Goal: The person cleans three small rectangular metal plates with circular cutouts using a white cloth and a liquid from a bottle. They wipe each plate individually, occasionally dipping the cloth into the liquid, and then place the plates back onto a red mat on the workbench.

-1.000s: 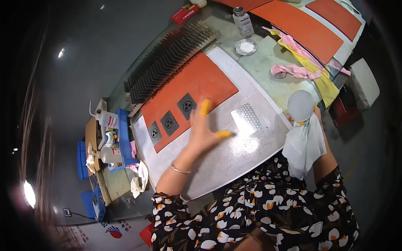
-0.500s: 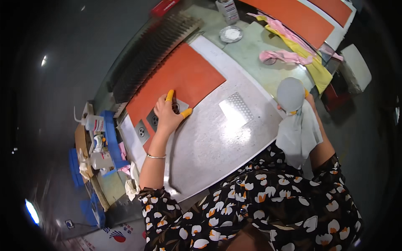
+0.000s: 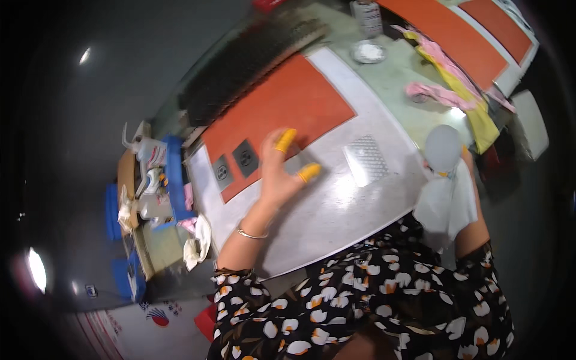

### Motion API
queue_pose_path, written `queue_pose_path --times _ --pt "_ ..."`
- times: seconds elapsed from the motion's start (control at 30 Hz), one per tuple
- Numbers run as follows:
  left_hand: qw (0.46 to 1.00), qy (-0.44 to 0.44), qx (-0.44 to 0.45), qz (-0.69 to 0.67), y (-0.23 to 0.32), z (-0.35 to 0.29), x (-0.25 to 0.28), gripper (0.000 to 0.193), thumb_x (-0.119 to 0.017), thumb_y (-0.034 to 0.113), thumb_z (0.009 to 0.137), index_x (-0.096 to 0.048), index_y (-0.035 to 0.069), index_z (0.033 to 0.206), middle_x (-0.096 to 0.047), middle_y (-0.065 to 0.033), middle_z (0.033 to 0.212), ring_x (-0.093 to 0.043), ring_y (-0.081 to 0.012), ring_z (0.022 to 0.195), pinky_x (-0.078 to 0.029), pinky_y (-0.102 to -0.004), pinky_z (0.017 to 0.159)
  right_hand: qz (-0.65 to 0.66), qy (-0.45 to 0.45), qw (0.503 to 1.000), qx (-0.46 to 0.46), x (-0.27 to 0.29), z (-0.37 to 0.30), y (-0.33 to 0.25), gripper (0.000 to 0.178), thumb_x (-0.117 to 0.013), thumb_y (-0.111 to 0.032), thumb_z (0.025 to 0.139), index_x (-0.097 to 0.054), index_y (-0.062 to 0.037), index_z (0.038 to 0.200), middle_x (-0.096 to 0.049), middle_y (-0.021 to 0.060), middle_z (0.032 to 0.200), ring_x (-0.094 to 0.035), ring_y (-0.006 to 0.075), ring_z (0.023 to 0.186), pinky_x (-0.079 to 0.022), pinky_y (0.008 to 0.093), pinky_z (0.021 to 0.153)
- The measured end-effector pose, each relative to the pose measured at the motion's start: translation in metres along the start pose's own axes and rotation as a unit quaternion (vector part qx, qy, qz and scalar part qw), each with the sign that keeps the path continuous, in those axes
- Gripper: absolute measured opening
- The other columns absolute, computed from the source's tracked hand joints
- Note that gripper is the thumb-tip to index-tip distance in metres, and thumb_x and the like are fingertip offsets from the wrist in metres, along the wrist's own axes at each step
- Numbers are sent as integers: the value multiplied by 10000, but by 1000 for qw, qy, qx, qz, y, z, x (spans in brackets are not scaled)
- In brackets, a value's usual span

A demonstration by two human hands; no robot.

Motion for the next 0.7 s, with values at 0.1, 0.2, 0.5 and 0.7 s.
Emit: queue_pose_path --times 0.1,0.2,0.5,0.7 --pt "996 -41 -2 -74 7 -33 -12 817 -840 224 582 -414 50 1257 -323 -186 1337 -366 -359 1225 -355 -414 1007 -35 -3 999 7 16 10 15 195 -445 -206 908 -518 -45 827 -587 100 661 -608 191 554 -470 291 403" --pt "994 -61 16 -90 4 -58 -13 882 -848 212 580 -353 57 1294 -310 -198 1336 -344 -373 1245 -359 -423 1011 -44 -17 999 -2 19 8 12 158 -445 -178 898 -503 -52 821 -575 94 661 -589 185 536 -452 285 384" --pt "981 -65 120 139 -65 -28 54 1139 -853 429 482 -278 -10 1362 -240 -234 1426 -206 -363 1342 -143 -518 1083 69 108 991 33 -38 -16 4 168 -444 -205 901 -503 -71 818 -565 97 654 -564 186 504 -446 279 387" --pt "951 -128 218 177 -101 -15 68 957 -831 390 559 -391 13 1320 -397 -156 1242 -371 -323 1142 -274 -414 994 21 -52 998 -30 16 9 6 202 -446 -243 919 -500 -49 909 -568 104 722 -570 206 567 -474 302 457"
Point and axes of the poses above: each hand's wrist, its own z-axis towards the middle knuckle, its own x-axis out of the back of the hand, y = z × x, the point moved 1 cm from there along z, towards the middle knuckle
